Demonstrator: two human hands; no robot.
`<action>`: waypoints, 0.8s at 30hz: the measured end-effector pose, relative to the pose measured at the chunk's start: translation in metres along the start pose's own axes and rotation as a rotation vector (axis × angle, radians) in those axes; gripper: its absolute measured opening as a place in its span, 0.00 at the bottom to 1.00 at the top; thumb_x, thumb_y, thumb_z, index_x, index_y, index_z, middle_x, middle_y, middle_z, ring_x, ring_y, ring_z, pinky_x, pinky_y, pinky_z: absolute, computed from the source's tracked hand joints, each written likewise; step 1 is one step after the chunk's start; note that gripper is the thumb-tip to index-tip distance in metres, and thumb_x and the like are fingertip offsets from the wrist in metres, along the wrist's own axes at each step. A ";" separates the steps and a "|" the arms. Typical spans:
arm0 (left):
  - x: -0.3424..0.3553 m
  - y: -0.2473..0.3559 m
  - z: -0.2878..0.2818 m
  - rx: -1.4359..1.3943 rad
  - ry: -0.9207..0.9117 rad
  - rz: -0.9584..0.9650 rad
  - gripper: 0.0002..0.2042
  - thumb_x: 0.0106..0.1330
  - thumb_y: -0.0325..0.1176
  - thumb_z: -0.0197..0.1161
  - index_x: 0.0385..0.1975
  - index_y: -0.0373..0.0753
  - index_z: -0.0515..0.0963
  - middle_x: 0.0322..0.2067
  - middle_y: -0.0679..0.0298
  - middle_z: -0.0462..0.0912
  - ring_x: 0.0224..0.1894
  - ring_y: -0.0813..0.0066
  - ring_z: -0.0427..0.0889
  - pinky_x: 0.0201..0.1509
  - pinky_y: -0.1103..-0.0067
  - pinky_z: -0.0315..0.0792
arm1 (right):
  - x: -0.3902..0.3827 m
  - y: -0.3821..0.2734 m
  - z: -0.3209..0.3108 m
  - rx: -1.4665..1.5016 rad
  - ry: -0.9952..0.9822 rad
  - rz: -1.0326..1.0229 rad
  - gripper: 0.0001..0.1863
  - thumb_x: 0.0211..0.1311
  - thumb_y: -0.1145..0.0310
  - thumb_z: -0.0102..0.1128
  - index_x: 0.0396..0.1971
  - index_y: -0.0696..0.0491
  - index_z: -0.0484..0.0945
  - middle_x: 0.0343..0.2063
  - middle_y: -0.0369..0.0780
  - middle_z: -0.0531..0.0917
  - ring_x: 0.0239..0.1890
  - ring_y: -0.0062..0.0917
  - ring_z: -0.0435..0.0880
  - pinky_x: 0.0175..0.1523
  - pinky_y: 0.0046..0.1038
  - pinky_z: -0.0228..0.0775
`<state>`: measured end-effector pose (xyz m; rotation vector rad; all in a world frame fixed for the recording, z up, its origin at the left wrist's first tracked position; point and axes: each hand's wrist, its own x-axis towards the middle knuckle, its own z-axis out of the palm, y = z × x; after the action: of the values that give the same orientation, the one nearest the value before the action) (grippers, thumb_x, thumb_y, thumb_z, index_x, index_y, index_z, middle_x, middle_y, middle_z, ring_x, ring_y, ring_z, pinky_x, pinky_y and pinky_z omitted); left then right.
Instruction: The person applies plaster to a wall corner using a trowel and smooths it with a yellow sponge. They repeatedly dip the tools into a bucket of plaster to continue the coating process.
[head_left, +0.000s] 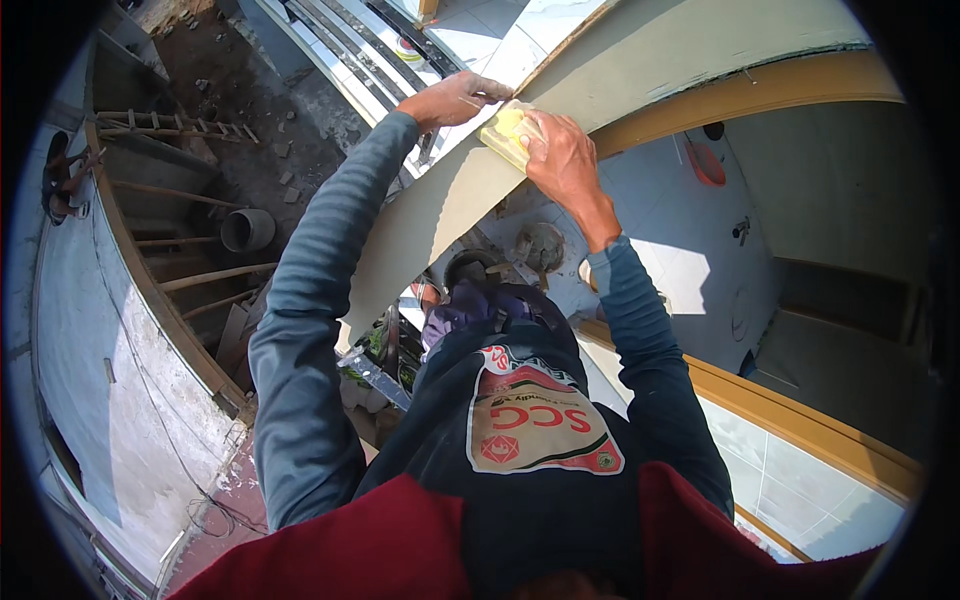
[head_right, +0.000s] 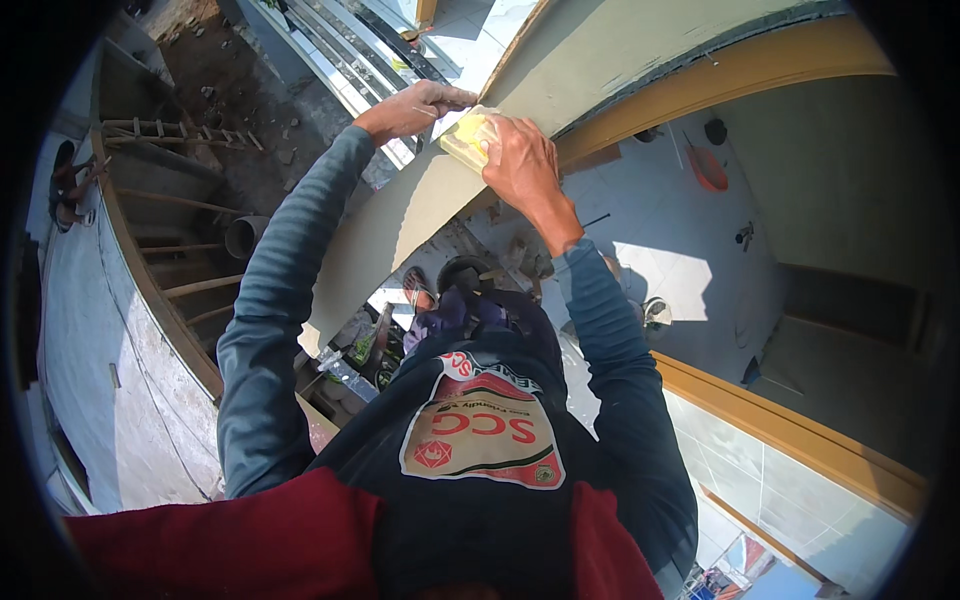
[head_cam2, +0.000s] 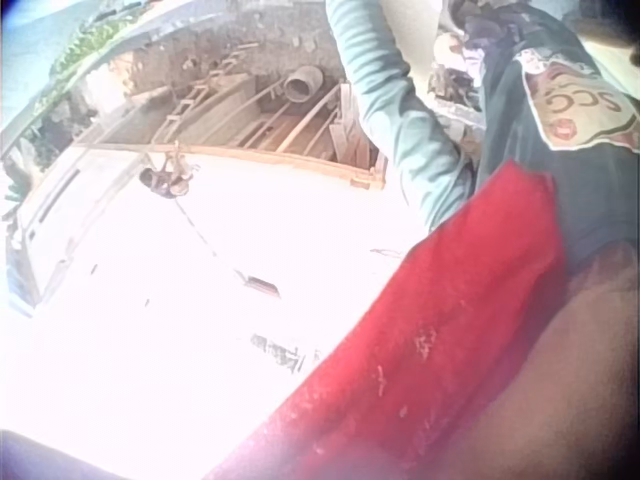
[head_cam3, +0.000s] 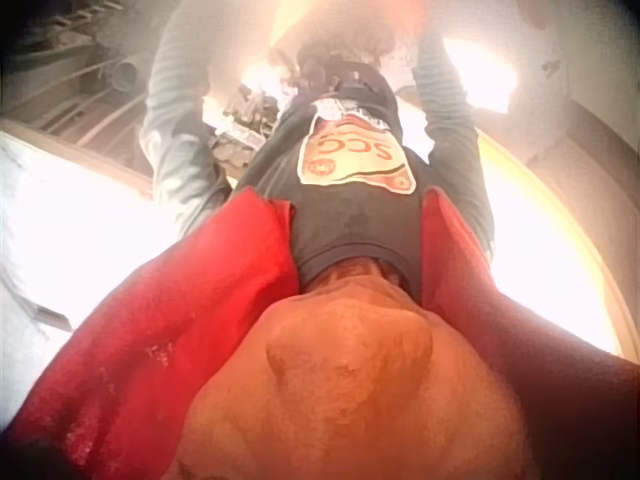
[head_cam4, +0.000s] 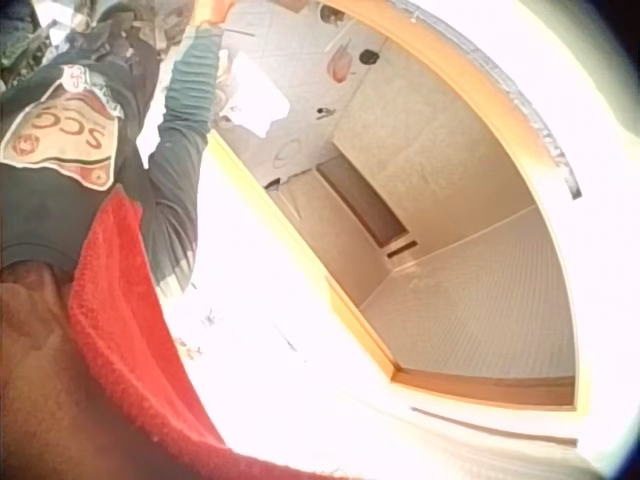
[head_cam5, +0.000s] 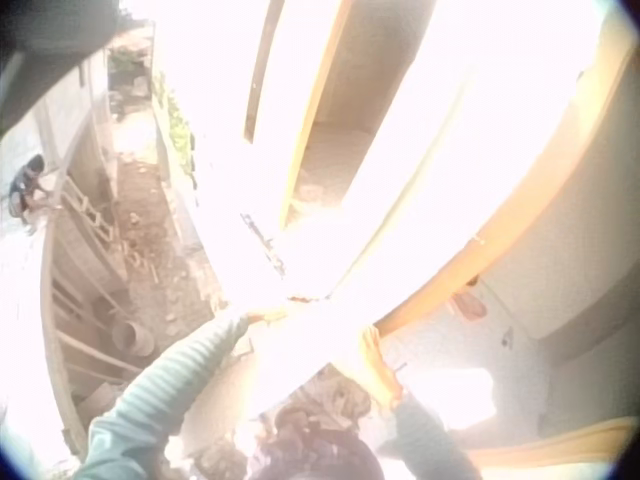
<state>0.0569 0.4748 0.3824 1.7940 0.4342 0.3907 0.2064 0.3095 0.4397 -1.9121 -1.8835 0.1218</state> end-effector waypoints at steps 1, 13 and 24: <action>0.001 0.003 0.000 -0.015 -0.019 -0.029 0.30 0.55 0.14 0.43 0.61 0.31 0.73 0.58 0.49 0.78 0.63 0.60 0.75 0.69 0.73 0.65 | -0.004 -0.002 -0.001 -0.001 0.006 0.001 0.17 0.57 0.72 0.60 0.47 0.62 0.79 0.42 0.53 0.83 0.47 0.48 0.81 0.54 0.42 0.71; -0.003 0.010 -0.001 -0.001 -0.041 -0.075 0.34 0.52 0.11 0.39 0.64 0.31 0.71 0.62 0.50 0.74 0.67 0.62 0.71 0.72 0.76 0.61 | -0.017 0.007 -0.008 -0.037 0.108 -0.095 0.16 0.55 0.74 0.62 0.45 0.61 0.79 0.39 0.49 0.83 0.43 0.44 0.81 0.49 0.41 0.74; -0.005 0.001 0.002 -0.027 -0.028 -0.083 0.35 0.50 0.11 0.38 0.63 0.32 0.72 0.60 0.50 0.77 0.65 0.61 0.74 0.69 0.76 0.65 | -0.007 0.012 0.013 -0.092 0.234 -0.138 0.16 0.54 0.75 0.63 0.44 0.62 0.78 0.35 0.47 0.81 0.41 0.42 0.79 0.45 0.41 0.73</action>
<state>0.0533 0.4702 0.3827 1.7475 0.4799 0.3125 0.2123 0.3066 0.4213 -1.7608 -1.8806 -0.2254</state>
